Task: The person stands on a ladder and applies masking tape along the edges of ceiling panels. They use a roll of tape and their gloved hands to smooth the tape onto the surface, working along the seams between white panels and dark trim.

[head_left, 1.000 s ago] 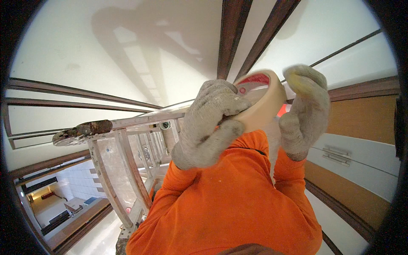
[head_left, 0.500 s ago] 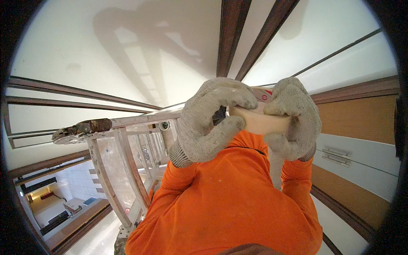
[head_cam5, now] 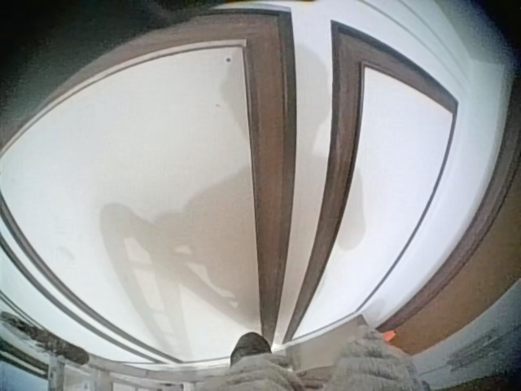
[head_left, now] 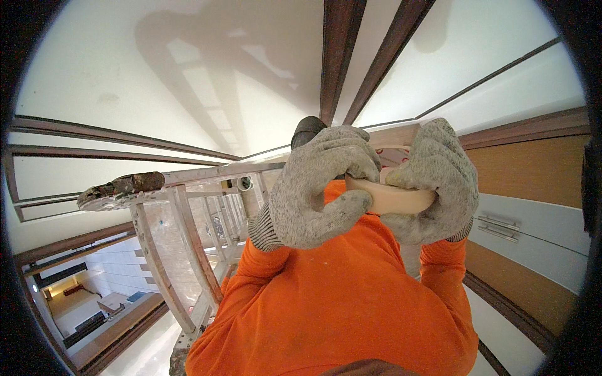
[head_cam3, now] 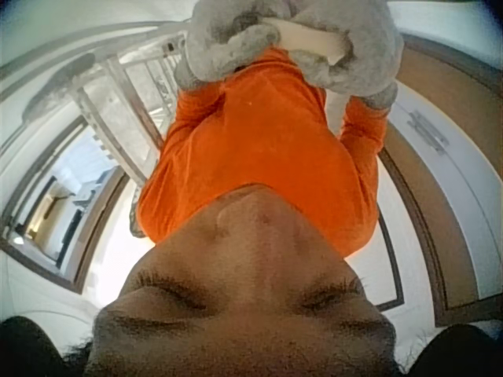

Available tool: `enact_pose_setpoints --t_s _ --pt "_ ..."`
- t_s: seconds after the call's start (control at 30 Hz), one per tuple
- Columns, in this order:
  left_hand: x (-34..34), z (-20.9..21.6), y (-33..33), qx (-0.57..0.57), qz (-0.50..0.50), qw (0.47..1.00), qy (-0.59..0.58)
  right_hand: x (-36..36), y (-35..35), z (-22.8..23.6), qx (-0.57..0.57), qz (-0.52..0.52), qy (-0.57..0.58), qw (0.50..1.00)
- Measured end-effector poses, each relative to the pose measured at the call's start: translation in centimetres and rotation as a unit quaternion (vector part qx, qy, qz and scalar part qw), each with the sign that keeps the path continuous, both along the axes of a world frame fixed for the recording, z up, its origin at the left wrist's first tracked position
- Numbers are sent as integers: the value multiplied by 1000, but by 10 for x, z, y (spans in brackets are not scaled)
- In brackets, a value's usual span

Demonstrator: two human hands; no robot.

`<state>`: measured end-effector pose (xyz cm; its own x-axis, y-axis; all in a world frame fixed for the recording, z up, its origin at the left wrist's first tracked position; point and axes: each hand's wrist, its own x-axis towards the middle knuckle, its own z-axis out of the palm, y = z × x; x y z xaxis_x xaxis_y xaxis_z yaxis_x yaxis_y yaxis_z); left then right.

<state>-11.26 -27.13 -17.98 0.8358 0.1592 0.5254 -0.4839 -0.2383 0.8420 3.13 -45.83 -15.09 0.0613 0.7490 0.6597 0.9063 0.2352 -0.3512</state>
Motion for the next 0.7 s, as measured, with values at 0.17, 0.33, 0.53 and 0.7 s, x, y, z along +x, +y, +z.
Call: enact_pose_setpoints --t_s 0.17,0.33,0.53,0.7 --pt "1 -2 -4 -49 -23 999 1 0 -1 2 -18 6 16 1000" --pt "0 -2 -7 -82 -36 996 14 -1 7 9 11 7 43 999" --pt "8 -3 -14 -118 15 992 -33 7 16 12 55 37 50 997" --pt "26 -10 -40 -227 245 935 -123 3 16 -10 164 -17 155 974"
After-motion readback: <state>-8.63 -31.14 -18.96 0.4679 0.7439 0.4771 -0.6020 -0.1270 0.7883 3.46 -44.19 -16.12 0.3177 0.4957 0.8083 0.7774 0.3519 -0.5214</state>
